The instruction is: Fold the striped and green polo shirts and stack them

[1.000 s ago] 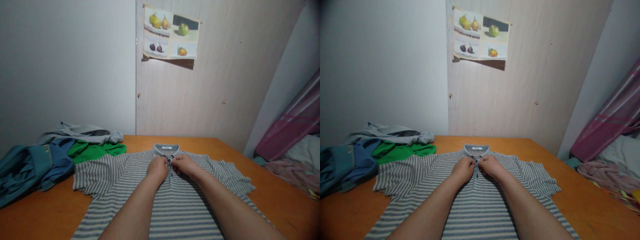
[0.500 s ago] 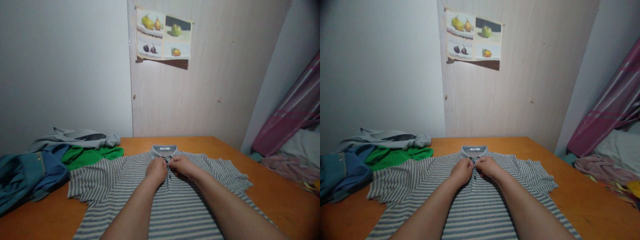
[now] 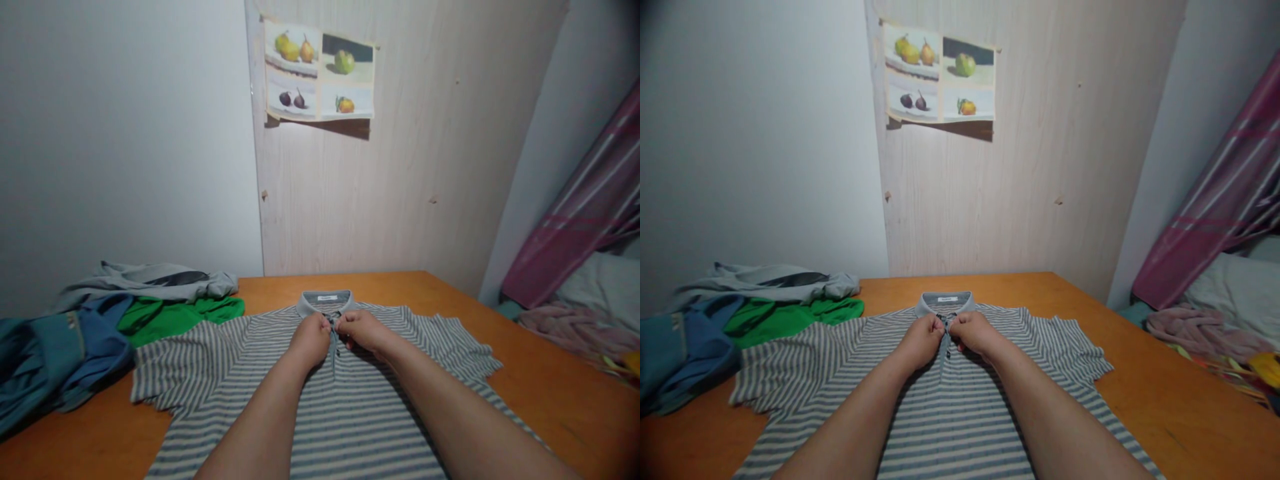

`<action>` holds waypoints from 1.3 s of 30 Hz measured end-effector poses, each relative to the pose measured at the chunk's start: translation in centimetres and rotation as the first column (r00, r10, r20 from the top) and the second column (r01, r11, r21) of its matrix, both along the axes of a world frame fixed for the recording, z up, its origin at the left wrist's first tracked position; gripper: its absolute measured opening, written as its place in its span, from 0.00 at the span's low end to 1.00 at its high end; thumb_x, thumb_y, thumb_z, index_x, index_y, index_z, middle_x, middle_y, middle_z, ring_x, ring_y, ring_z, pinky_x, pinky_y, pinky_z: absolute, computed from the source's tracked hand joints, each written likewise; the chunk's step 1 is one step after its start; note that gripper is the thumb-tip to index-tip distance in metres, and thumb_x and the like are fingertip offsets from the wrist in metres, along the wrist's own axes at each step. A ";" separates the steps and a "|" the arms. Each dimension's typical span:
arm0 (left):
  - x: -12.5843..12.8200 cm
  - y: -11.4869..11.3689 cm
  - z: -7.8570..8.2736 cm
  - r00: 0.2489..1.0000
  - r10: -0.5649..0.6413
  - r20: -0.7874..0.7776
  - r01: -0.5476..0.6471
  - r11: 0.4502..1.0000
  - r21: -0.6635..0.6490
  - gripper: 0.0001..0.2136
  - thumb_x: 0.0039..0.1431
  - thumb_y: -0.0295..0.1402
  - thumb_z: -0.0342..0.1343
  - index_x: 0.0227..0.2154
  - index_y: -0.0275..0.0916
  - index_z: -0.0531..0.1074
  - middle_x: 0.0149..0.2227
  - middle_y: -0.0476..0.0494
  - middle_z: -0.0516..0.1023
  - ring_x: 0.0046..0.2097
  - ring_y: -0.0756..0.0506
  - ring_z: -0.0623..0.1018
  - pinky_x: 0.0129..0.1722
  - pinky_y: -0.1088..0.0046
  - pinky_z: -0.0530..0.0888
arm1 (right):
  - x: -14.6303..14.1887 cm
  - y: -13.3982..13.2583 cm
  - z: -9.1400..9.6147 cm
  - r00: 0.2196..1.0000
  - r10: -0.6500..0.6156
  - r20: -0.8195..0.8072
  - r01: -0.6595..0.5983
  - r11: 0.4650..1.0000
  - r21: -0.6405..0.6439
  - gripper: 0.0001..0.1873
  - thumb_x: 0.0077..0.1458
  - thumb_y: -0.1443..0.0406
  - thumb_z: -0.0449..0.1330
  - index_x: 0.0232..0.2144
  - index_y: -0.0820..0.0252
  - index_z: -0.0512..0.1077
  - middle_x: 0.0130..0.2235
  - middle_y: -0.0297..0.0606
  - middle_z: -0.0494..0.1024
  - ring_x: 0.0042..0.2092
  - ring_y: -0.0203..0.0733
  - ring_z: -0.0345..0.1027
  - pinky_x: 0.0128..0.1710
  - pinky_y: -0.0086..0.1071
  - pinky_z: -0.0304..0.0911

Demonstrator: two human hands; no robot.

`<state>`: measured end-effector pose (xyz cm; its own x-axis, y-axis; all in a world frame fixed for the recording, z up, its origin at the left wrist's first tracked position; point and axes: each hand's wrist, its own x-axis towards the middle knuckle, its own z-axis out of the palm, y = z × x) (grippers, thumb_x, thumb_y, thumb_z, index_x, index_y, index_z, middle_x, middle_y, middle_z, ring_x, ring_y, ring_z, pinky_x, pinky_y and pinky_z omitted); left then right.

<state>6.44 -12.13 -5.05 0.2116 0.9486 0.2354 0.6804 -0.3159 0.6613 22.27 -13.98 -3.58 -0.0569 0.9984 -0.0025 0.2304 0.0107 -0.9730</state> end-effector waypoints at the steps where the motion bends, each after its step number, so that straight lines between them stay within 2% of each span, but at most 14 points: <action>1: 0.0 0.0 0.0 1.000 -0.007 0.009 0.007 1.000 0.003 0.06 0.59 0.27 0.52 0.29 0.38 0.73 0.30 0.47 0.78 0.35 0.47 0.74 0.33 0.75 0.64 | 0.0 0.0 0.0 1.000 0.001 0.002 -0.001 1.000 0.002 0.02 0.41 0.67 0.59 0.21 0.61 0.71 0.17 0.28 0.67 0.18 0.31 0.60 0.18 0.25 0.55; 10: 0.0 0.1 0.1 0.996 -0.039 0.082 0.038 0.999 0.020 0.06 0.58 0.24 0.52 0.27 0.38 0.70 0.27 0.50 0.74 0.34 0.48 0.72 0.33 0.76 0.63 | 0.2 0.1 0.1 1.000 0.024 0.007 -0.024 1.000 -0.018 0.04 0.43 0.67 0.58 0.20 0.61 0.71 0.16 0.28 0.68 0.19 0.31 0.60 0.20 0.24 0.52; 18: 0.0 -0.3 0.6 0.985 -0.071 0.156 0.070 0.997 0.013 0.07 0.54 0.21 0.51 0.26 0.38 0.70 0.26 0.51 0.73 0.33 0.49 0.72 0.34 0.76 0.64 | -0.3 0.2 -0.2 0.997 -0.012 0.070 0.008 0.999 0.052 0.02 0.41 0.70 0.59 0.20 0.61 0.71 0.16 0.27 0.68 0.19 0.31 0.59 0.20 0.24 0.50; 27: 0.2 -0.3 0.5 0.963 0.000 0.268 0.009 0.999 -0.031 0.05 0.53 0.31 0.53 0.25 0.38 0.72 0.25 0.52 0.72 0.30 0.49 0.70 0.29 0.76 0.63 | -0.5 0.6 -0.8 0.984 -0.046 0.171 0.023 0.991 0.134 0.03 0.42 0.71 0.58 0.21 0.61 0.72 0.17 0.27 0.69 0.21 0.31 0.59 0.22 0.24 0.51; 33: 0.0 -0.3 0.3 0.948 0.059 0.312 -0.044 0.997 -0.056 0.03 0.48 0.27 0.53 0.23 0.39 0.69 0.23 0.53 0.70 0.28 0.50 0.69 0.28 0.76 0.61 | -0.7 0.8 -1.5 0.986 -0.026 0.165 0.002 0.989 0.148 0.03 0.41 0.70 0.57 0.21 0.60 0.72 0.17 0.27 0.70 0.20 0.32 0.58 0.20 0.25 0.49; 39: 0.3 -0.1 0.1 0.927 0.103 0.360 -0.066 0.991 -0.113 0.04 0.47 0.25 0.53 0.27 0.40 0.66 0.23 0.55 0.67 0.27 0.51 0.68 0.27 0.77 0.61 | -0.9 0.6 -1.5 0.987 -0.042 0.158 0.020 0.990 0.141 0.06 0.38 0.71 0.57 0.24 0.58 0.69 0.17 0.26 0.71 0.21 0.33 0.62 0.22 0.25 0.52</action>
